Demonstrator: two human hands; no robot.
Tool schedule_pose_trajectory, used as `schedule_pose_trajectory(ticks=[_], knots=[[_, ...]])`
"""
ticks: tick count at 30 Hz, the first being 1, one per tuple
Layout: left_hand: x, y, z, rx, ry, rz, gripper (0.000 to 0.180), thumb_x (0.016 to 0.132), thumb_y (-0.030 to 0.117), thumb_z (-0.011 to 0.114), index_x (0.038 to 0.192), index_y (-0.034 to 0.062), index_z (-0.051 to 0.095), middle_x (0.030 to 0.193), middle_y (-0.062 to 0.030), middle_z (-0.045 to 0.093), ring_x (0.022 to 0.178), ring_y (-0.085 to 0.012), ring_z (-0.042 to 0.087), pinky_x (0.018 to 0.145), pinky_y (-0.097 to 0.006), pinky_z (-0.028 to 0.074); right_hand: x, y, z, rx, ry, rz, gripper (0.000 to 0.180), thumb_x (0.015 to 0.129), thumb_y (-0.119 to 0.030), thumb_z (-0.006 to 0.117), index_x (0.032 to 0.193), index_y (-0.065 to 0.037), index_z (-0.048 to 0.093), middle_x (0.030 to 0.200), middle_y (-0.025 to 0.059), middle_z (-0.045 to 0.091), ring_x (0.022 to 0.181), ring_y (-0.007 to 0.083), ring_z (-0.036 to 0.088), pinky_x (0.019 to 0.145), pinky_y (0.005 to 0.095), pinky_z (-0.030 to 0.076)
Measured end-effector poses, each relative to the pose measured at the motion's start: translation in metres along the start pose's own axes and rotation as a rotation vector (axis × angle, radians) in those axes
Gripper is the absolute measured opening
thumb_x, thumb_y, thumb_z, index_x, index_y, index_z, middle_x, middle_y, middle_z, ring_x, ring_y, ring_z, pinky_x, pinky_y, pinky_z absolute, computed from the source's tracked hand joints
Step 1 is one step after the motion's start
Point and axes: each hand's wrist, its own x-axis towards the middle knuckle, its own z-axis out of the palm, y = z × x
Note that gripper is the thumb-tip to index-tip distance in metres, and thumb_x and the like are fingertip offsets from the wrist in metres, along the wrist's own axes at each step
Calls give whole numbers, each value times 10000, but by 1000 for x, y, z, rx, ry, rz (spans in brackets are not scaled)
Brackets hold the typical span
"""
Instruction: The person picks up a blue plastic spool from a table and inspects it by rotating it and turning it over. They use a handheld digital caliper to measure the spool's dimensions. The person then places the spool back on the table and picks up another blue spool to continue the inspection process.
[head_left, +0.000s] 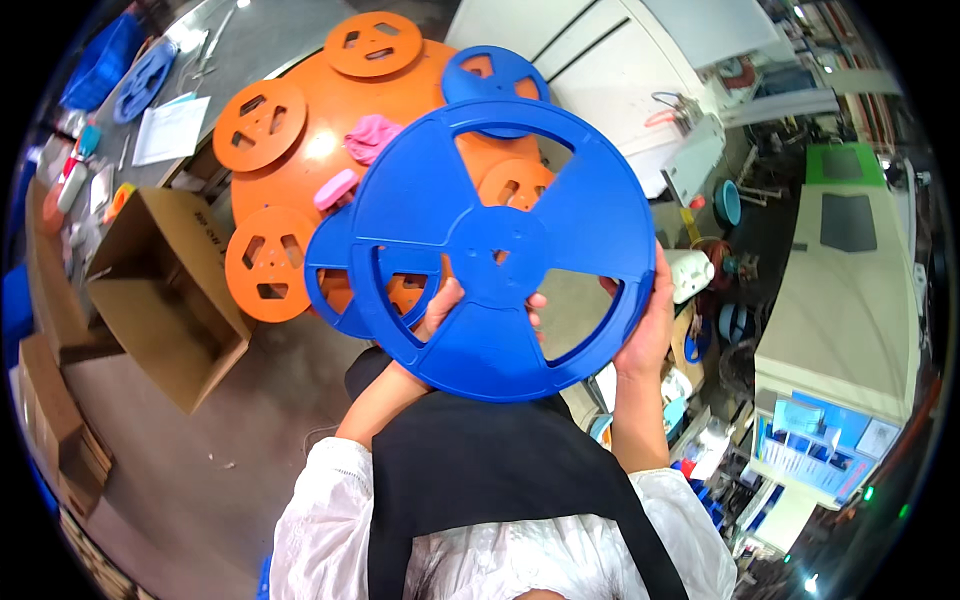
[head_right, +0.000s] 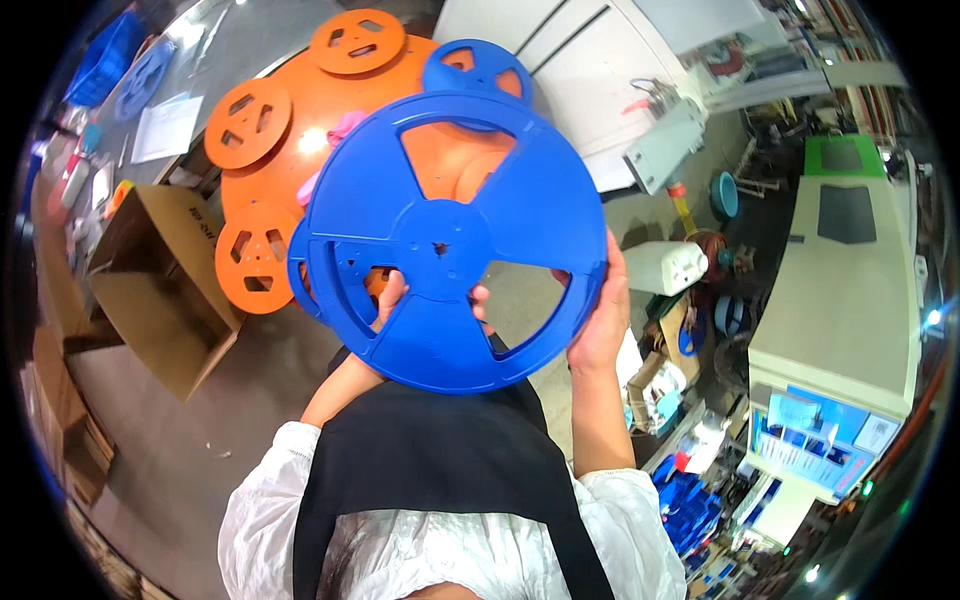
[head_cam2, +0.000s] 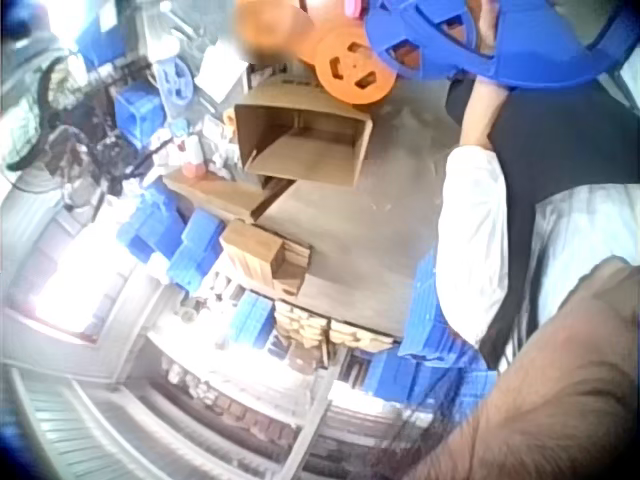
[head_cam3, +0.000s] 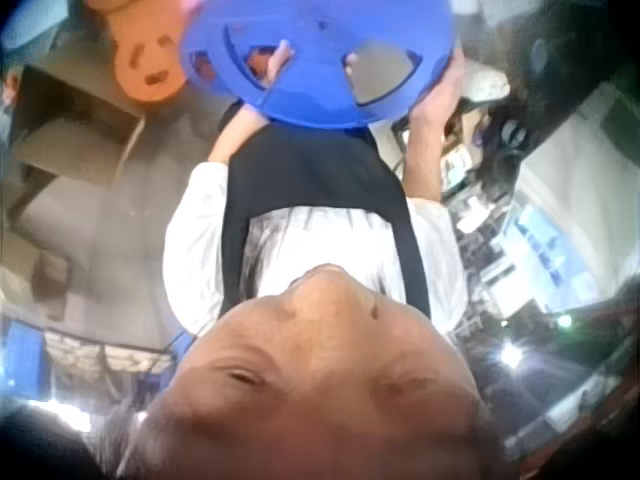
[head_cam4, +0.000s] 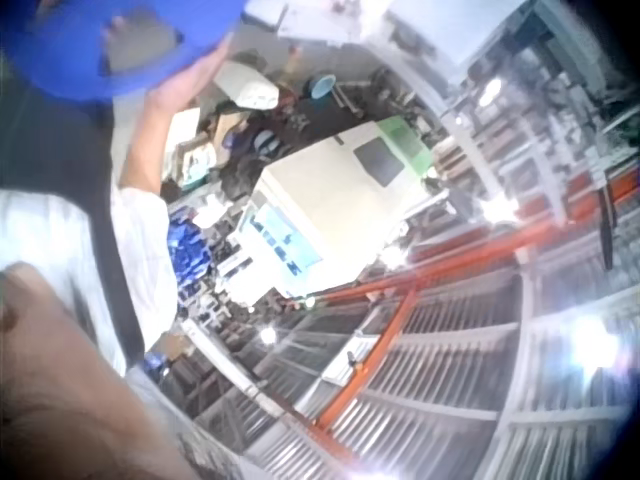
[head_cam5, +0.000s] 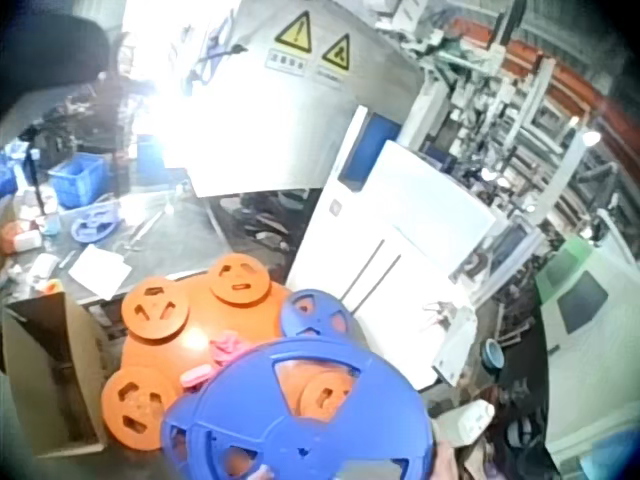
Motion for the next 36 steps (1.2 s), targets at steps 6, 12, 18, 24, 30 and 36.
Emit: schedule_pose_trajectory(ticks=[6,12,18,24,30,36], knots=[[7,1,-5,-118,-36,-4,810,882,629,499,1483,140,264,1300,-202,495,1126,-312,554,1009,-519,430,3,-1,3,-39,-51,-51,636,1000,-474,373,1435,-13,323,1373,117,471,1152,224,545,942,377,467],[12,3,-3,-26,39,22,885,859,682,483,1462,66,287,1267,-174,508,1086,-289,556,1007,-513,430,10,-1,6,-104,-31,-21,616,1001,-459,372,1446,-36,318,1374,121,473,1166,241,539,946,399,467],[24,9,3,-39,79,8,857,892,674,421,1468,58,274,1297,-185,497,1116,-290,550,1005,-507,435,24,3,4,-30,28,17,583,998,-433,396,1426,-40,361,1330,107,511,1100,222,569,909,368,481],[30,11,9,-12,9,45,833,905,663,405,1474,72,263,1307,-196,491,1120,-293,554,1000,-502,445,32,7,4,6,18,2,593,991,-450,404,1423,-46,366,1308,100,521,1083,216,571,896,361,481],[29,10,12,42,30,74,850,898,698,359,1469,74,281,1307,-192,495,1122,-287,556,990,-493,452,35,8,5,-1,21,-3,588,991,-447,406,1421,-48,371,1299,96,525,1076,214,569,899,362,472],[39,18,7,-23,43,52,772,925,671,319,1474,128,297,1316,-213,500,1119,-311,572,966,-504,470,43,13,5,60,22,53,558,999,-413,393,1419,-46,381,1279,92,540,1070,206,566,896,356,467]])
